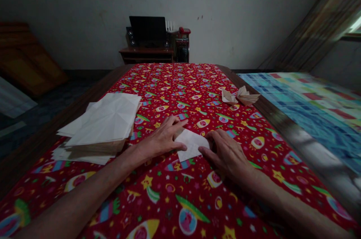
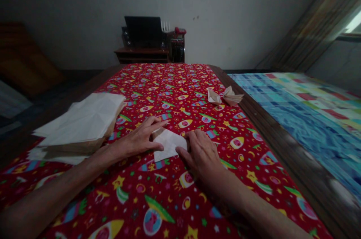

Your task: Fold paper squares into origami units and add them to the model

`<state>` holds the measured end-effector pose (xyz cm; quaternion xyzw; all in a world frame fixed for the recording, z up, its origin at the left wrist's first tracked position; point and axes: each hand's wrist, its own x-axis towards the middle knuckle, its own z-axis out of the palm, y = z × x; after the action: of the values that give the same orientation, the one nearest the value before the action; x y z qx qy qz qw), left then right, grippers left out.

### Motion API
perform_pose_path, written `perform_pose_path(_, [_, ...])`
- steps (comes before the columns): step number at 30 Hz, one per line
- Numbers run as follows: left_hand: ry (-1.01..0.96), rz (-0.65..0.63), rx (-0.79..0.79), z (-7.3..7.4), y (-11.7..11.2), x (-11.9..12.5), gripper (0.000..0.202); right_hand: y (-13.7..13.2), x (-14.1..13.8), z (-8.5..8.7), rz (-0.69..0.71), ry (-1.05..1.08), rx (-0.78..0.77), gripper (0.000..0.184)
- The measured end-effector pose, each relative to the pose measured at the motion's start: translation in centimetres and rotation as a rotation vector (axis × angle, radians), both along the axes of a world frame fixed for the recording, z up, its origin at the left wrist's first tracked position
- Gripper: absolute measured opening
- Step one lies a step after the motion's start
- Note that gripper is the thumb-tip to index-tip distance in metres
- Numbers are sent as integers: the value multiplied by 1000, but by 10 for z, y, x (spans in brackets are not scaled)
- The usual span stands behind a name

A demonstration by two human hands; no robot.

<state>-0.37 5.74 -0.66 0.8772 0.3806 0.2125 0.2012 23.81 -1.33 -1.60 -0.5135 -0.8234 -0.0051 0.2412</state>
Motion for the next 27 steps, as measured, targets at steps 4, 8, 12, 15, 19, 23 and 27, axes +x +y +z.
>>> perform_pose_path(4, [-13,-19,18,-3,2,-2,83,1,1,-1,6,10,-11,24])
perform_pose_path(8, [-3,-33,61,-3,2,-3,77,3,2,-2,18,20,-12,25])
perform_pose_path(12, [10,-53,138,-1,1,-3,73,4,2,-3,8,36,-31,29])
perform_pose_path(15, [38,-55,160,0,1,-3,72,3,1,-3,14,48,-50,30])
perform_pose_path(19, [79,-14,152,-1,2,-3,72,2,0,-2,20,67,-61,28])
perform_pose_path(23, [102,-18,151,1,2,-3,57,1,0,-2,20,70,-53,28])
perform_pose_path(27, [95,-16,150,5,0,-1,49,0,1,-3,22,58,-47,28])
